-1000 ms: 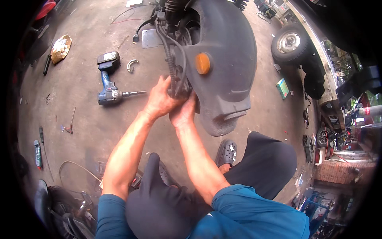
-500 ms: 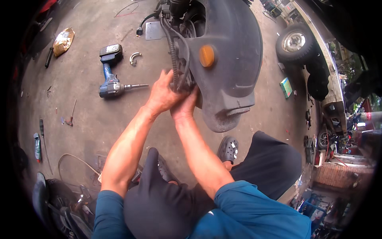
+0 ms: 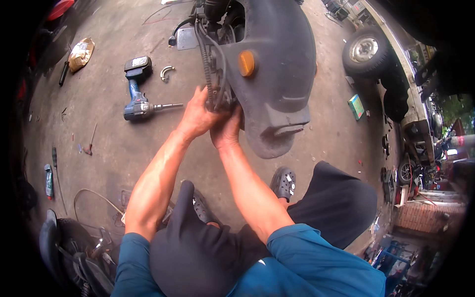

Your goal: The person unscrews bolts on a scooter's rear brake caliper using an impact wrench, removes the caliper, and pries inside the caliper using metal rods.

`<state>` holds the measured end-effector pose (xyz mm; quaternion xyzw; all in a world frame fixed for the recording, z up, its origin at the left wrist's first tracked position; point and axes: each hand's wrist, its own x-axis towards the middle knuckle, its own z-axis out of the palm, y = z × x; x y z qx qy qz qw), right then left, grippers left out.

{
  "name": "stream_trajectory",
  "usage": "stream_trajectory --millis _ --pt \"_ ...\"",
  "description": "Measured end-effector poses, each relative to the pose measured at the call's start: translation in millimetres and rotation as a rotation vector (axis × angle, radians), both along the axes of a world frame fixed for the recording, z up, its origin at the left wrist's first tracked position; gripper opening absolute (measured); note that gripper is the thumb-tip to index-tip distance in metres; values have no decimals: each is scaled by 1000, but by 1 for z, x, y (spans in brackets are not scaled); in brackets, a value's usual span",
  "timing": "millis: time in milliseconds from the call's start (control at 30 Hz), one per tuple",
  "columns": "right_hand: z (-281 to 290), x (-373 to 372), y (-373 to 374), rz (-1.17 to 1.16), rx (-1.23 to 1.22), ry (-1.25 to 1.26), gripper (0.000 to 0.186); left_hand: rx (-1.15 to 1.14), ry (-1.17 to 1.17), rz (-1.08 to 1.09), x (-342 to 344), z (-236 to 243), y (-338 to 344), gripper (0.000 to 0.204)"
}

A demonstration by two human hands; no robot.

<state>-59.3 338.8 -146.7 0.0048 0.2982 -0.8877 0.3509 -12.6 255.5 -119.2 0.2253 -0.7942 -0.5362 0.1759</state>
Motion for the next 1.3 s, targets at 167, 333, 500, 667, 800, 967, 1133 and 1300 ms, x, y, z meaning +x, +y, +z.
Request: stream_trajectory --millis 167,333,500,667,800,967,1133,1300 --pt "22 12 -14 -74 48 -52 52 123 -69 -183 -4 3 -32 67" --pt "28 9 -14 -90 90 -76 53 251 -7 -320 -10 6 -39 65" --pt "-2 3 2 -18 -14 109 61 -67 -27 -19 2 5 -1 65" --pt "20 13 1 0 18 130 63 -66 -37 -62 8 8 -8 65" --pt "18 2 8 0 111 219 51 -123 -44 -115 2 19 -9 62" --pt "9 5 -8 -19 142 69 54 -99 41 -88 7 7 -11 51" --pt "20 -2 -5 -27 168 51 54 -79 78 -89 1 7 -8 48" --pt "23 2 -17 -171 205 85 38 -86 -2 -136 1 22 -18 49"
